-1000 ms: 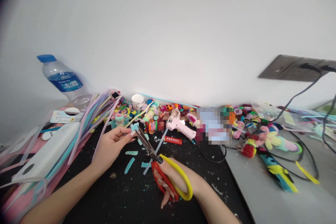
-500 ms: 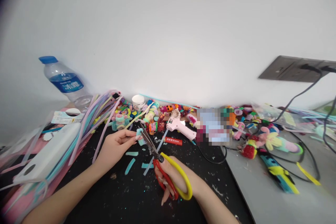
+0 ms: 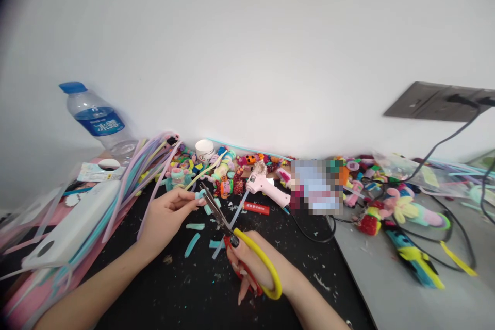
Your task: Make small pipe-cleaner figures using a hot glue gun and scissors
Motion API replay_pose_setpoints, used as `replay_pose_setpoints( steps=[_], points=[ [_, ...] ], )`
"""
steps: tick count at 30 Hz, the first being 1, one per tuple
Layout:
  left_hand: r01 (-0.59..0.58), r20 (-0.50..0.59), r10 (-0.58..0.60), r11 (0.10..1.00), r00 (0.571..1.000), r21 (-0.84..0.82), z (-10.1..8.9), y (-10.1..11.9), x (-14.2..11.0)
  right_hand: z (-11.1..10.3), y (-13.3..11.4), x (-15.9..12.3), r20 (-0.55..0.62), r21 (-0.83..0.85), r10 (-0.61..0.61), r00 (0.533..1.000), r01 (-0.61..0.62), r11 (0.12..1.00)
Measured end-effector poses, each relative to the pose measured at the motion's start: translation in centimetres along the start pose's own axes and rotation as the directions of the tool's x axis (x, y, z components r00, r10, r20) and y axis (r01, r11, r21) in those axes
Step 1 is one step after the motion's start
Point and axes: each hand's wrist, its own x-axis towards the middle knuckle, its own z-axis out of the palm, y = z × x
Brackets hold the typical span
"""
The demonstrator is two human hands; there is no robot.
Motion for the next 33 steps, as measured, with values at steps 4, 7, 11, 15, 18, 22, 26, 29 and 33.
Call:
replay_pose_setpoints(
  steps=[4, 7, 11, 15, 18, 22, 26, 29, 33],
  points=[
    [0.011, -0.044, -0.013, 0.999, 0.999, -0.037, 0.11, 0.22, 0.05, 0.04, -0.14, 0.00, -0.008, 0.002, 0.005, 1.000, -0.005, 1.000],
    [0.008, -0.030, -0.009, 0.999, 1.000, -0.049, 0.13, 0.09, 0.14, 0.05, -0.04, 0.07, -0.025, 0.016, 0.000, 1.000, 0.000, 1.000],
    [-0.027, -0.020, 0.025, 0.998, 0.999, -0.054, 0.00, 0.05, 0.11, -0.04, 0.14, 0.13, -0.028, 0.052, 0.009, 1.000, -0.007, 0.999],
    [-0.053, -0.001, 0.053, 0.996, 0.999, -0.070, -0.03, -0.11, 0.09, -0.20, 0.39, 0.13, -0.017, 0.037, -0.005, 1.000, 0.005, 0.999],
    [-0.040, 0.025, 0.044, 0.991, 0.999, -0.128, 0.11, -0.46, 0.14, -0.18, 0.58, 0.17, -0.005, 0.030, -0.008, 1.000, 0.008, 1.000],
    [-0.032, 0.045, 0.040, 0.986, 0.998, -0.161, 0.24, -0.66, 0.06, 0.06, 0.57, 0.18, -0.016, 0.040, 0.023, 1.000, -0.023, 0.999],
    [-0.083, -0.006, 0.083, 0.996, 0.997, -0.038, 0.15, -0.39, -0.16, 0.15, 0.53, 0.22, -0.023, 0.017, 0.056, 0.998, -0.055, 0.998],
    [-0.141, -0.023, 0.142, 0.989, 0.990, 0.042, 0.07, -0.33, -0.24, 0.08, 0.62, 0.30, -0.029, 0.009, 0.062, 0.998, -0.062, 0.998],
    [-0.203, -0.027, 0.207, 0.974, 0.978, 0.105, -0.01, -0.55, -0.21, 0.14, 0.51, 0.33, -0.056, -0.016, 0.079, 0.995, -0.080, 0.997]
  ],
)
